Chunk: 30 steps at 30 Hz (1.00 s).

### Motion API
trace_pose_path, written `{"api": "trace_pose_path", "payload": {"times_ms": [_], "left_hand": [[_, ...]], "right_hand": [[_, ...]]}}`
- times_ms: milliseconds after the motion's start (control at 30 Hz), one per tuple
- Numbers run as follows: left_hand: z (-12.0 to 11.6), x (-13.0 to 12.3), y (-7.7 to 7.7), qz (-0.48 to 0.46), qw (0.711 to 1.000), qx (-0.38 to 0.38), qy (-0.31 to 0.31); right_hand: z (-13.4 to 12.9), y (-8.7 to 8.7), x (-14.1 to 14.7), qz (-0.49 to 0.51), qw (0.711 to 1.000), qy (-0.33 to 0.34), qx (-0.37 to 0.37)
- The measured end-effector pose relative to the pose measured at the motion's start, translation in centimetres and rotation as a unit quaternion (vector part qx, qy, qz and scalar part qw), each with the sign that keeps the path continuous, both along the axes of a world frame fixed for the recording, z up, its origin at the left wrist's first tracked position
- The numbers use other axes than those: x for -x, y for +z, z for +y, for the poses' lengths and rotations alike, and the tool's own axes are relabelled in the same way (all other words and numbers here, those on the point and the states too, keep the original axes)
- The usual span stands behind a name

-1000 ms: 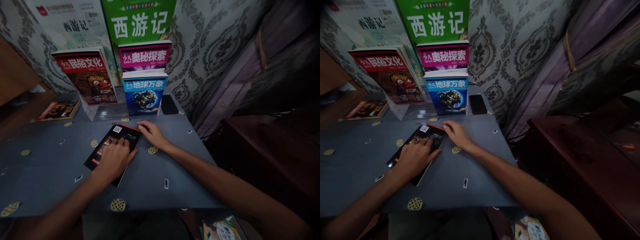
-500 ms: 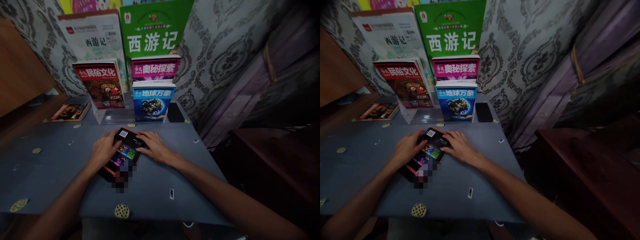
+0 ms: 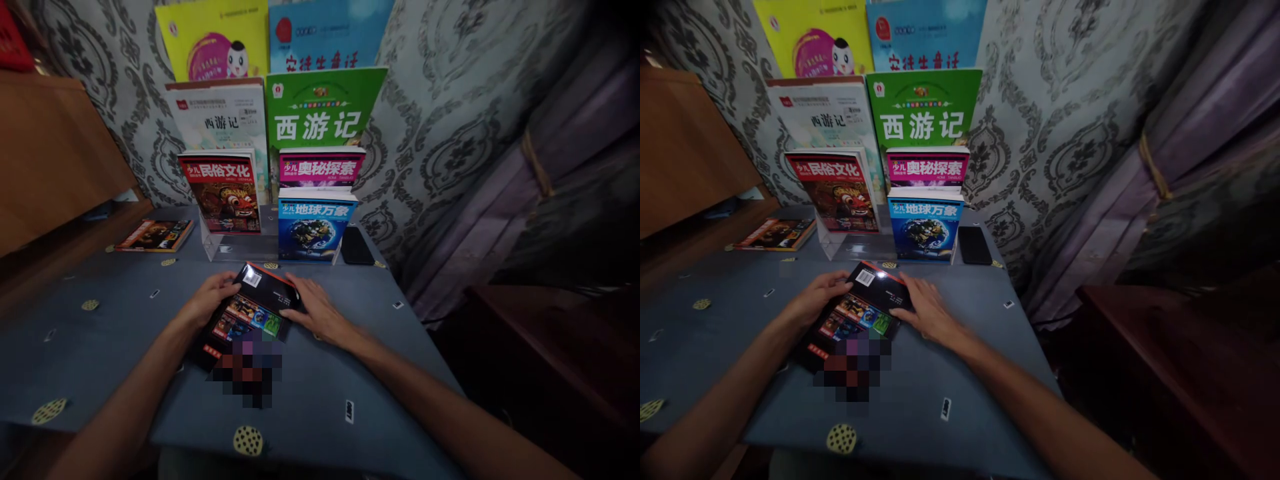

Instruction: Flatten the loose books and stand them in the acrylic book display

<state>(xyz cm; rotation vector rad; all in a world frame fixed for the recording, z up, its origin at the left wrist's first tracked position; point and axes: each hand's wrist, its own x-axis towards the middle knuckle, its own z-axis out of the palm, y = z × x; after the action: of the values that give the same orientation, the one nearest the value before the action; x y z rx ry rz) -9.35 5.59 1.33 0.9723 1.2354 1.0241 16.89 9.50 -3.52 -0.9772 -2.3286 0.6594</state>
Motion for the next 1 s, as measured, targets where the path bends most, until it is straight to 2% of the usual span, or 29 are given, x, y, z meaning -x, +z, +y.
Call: {"api": "trace_pose_path", "payload": {"times_ms": [133, 200, 267, 333, 367, 533, 633, 733, 833, 933, 1000], "left_hand": [[-0.1, -0.1, 0.4, -0.058, 0.998, -0.033, 0.016], [-0.2, -0.3, 0.6, -0.08, 0.995, -0.049, 0.03], [-0.3, -0.5, 0.8, -0.098, 0.992, -0.065, 0.04], [-0.4, -0.7, 1.1, -0.109, 0.99, -0.08, 0.048], [-0.5, -0.8, 1.2, -0.113, 0.988, -0.086, 0.053], [-0.5, -0.7, 1.6, -0.132, 0.98, -0.122, 0.083], [-0.3, -0.4, 1.4, -0.149, 0.975, -0.137, 0.093], [-0.1, -0.3, 1.0, -0.164, 0.973, -0.138, 0.091], [0.0, -0.3, 0.8, -0.176, 0.971, -0.141, 0.085], [-0.1, -0.2, 1.0, -0.186, 0.967, -0.154, 0.078], [-0.3, 0.0, 1.3, -0.194, 0.963, -0.17, 0.074]], "right_hand": [[0.5, -0.9, 0.3, 0.145, 0.983, -0.04, 0.103], [0.4, -1.1, 0.9, 0.237, 0.953, -0.049, 0.181], [-0.1, -0.9, 1.7, 0.32, 0.91, -0.061, 0.257], [-0.9, -0.5, 2.3, 0.376, 0.872, -0.068, 0.306], [-1.4, -0.2, 2.6, 0.385, 0.862, -0.059, 0.323], [-3.8, 1.4, 3.0, 0.287, 0.859, 0.077, 0.417], [-4.4, 1.8, 3.0, 0.265, 0.844, 0.13, 0.448], [-4.5, 1.8, 3.0, 0.27, 0.829, 0.157, 0.464], [-4.5, 1.8, 3.1, 0.275, 0.829, 0.17, 0.457], [-4.6, 2.2, 3.1, 0.271, 0.841, 0.168, 0.437], [-4.6, 2.9, 2.9, 0.252, 0.863, 0.153, 0.409]]}}
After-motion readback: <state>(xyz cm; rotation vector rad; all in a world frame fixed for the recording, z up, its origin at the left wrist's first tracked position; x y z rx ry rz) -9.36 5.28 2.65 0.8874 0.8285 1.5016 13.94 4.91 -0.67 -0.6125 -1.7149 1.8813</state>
